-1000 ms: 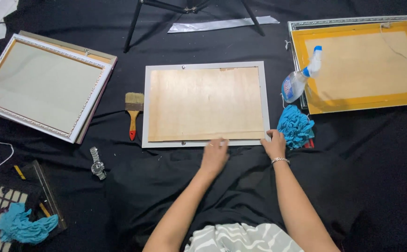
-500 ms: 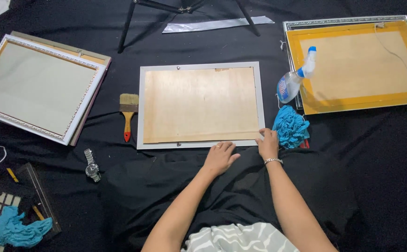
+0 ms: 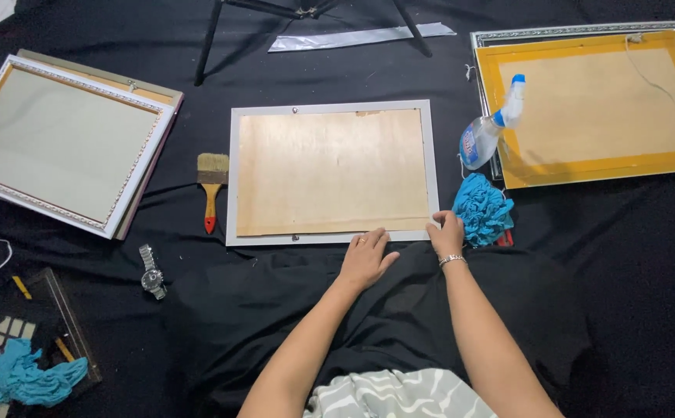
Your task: The person is securing a wooden backboard into a picture frame by threading a thin wire through attachment points.
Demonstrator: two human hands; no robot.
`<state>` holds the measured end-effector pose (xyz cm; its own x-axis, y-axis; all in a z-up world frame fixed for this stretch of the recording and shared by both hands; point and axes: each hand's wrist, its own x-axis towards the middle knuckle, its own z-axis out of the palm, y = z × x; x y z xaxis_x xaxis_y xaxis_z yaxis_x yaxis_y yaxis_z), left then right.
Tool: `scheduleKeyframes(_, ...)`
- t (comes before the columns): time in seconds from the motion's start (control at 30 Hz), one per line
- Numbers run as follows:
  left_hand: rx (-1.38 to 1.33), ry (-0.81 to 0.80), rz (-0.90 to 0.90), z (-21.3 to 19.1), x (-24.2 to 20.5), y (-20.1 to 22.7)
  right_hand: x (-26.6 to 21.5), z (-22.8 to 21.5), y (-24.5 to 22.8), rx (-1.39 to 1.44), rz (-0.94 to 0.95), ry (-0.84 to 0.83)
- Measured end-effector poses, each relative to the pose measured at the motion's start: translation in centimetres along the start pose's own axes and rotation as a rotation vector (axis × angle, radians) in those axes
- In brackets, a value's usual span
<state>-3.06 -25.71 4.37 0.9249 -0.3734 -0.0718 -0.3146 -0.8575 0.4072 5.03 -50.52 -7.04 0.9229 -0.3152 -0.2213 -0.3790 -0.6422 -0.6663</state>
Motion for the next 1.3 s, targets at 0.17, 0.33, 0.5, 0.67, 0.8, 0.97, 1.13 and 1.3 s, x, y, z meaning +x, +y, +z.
scheduleKeyframes(0.17, 0.103, 0.209, -0.059, 2.0, 0.3, -0.7, 0.1, 0.4, -0.5, -0.039, 0.082, 0.001)
scheduleKeyframes(0.33, 0.161, 0.187, -0.123, 1.9, 0.0, -0.6, -0.3, 0.1, -1.1, -0.034, 0.104, 0.016)
scheduleKeyframes(0.5, 0.065, -0.122, -0.185, -0.8, -0.6, -0.2, 0.2, 0.6, -0.4, -0.073, 0.095, 0.013)
scheduleKeyframes(0.67, -0.02, -0.051, -0.202, -4.6, -1.6, -4.1, 0.6, 1.0, 0.9, -0.083, 0.032, 0.016)
scheduleKeyframes(0.8, 0.121, -0.024, -0.318, -8.5, -3.4, -9.6, 0.3, 0.8, 0.5, -0.095, 0.019, 0.033)
scheduleKeyframes(0.97, 0.179, -0.261, -0.451, -10.3, -6.8, -13.7, 0.3, 0.8, 0.1, -0.115, 0.001, 0.053)
scheduleKeyframes(1.13, 0.168, -0.406, -0.506, -9.8, -6.6, -13.9, -0.2, 0.5, -0.1, -0.126, -0.002, 0.05)
scheduleKeyframes(1.3, 0.108, -0.324, -0.495, -9.3, -6.7, -14.9, 0.0, 0.6, 0.1, -0.156, -0.046, 0.065)
